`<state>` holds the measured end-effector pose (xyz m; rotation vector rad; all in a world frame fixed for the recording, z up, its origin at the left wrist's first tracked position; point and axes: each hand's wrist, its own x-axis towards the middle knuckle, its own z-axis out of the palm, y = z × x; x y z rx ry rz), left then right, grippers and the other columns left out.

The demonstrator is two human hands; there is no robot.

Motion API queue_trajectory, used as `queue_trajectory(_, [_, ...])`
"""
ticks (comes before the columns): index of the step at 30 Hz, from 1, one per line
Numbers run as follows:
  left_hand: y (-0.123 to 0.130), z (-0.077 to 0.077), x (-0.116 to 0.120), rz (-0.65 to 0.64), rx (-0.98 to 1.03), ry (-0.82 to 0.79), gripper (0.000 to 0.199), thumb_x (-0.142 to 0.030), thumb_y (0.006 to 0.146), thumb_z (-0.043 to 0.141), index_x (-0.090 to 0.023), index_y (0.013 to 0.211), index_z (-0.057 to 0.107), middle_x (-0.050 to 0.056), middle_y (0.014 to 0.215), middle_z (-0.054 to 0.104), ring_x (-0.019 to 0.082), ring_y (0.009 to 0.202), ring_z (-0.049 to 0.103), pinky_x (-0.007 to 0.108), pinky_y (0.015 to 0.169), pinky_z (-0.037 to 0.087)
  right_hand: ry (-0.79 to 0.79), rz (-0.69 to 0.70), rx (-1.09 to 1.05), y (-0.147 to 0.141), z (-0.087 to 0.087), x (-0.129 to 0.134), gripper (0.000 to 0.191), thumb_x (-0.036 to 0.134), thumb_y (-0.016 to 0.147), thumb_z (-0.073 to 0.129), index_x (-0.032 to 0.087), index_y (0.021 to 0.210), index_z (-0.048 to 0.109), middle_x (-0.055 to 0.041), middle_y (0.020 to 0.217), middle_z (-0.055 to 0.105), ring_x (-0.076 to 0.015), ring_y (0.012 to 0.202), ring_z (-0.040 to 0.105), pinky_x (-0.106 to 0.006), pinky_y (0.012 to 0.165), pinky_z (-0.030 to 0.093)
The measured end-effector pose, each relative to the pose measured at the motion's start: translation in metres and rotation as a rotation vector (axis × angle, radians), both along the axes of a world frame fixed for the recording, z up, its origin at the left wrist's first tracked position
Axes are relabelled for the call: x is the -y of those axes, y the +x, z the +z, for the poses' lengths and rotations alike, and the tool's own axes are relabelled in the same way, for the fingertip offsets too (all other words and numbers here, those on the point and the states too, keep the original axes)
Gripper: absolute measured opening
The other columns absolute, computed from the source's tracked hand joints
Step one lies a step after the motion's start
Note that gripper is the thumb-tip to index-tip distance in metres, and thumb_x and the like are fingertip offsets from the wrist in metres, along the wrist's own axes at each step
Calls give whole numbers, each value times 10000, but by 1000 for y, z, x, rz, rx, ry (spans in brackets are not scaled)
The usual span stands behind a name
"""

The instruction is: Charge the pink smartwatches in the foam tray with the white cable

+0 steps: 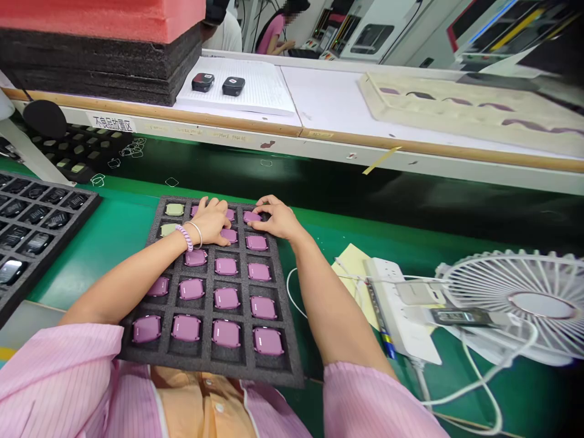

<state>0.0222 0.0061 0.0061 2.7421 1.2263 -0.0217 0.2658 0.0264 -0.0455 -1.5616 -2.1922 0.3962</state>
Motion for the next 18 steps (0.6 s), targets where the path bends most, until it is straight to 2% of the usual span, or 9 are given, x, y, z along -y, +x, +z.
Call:
queue_trajectory(5, [3,-4,3,0,5,-5,390,-468,743,805,-208,1033,782,131,1187,533,352,1186,445,570,1139,228,-26,-18,75,-5,7,-1,185,364,740,794,244,875,755,-51,1197,600,-316,1075,619,-443,870,503])
queue_trajectory(8, [1,-3,9,23,6,-1,413,-471,790,777,-207,1107,754,138,1219,530,355,1219,433,627,1173,154,-44,-46,114,-8,13,3,207,377,759,790,237,910,763,-70,1239,596,-343,1083,621,-471,857,505])
queue_trajectory(10, [-11,3,16,50,47,-6,469,-502,820,753,-208,1184,717,139,1241,528,353,1235,427,669,1180,99,-28,-68,135,-5,19,12,267,424,800,764,232,986,765,-101,1327,564,-379,1130,600,-515,871,495])
queue_trajectory(12, [-34,13,27,87,129,16,506,-512,838,738,-222,1248,676,126,1254,527,336,1233,433,681,1182,86,35,-70,146,1,24,29,330,467,856,709,230,1082,751,-127,1397,522,-411,1194,562,-565,906,470])
queue_trajectory(14, [-68,24,40,112,205,67,427,-470,849,737,-251,1211,681,91,1223,539,304,1202,455,635,1188,141,106,9,130,11,26,48,340,462,912,642,236,1150,731,-134,1342,556,-398,1209,556,-568,926,465])
queue_trajectory(16, [-104,30,55,110,190,37,271,-430,834,749,-237,1021,721,72,1127,559,280,1120,486,541,1127,300,70,160,123,19,24,65,313,453,933,614,249,1138,734,-126,1242,608,-374,1165,585,-534,916,485])
queue_trajectory(18, [-133,29,68,148,96,-13,278,-416,761,803,-222,940,715,71,1034,569,282,1031,497,474,1011,397,24,232,126,23,20,75,289,430,941,597,252,1127,730,-124,1205,629,-357,1128,599,-511,900,498])
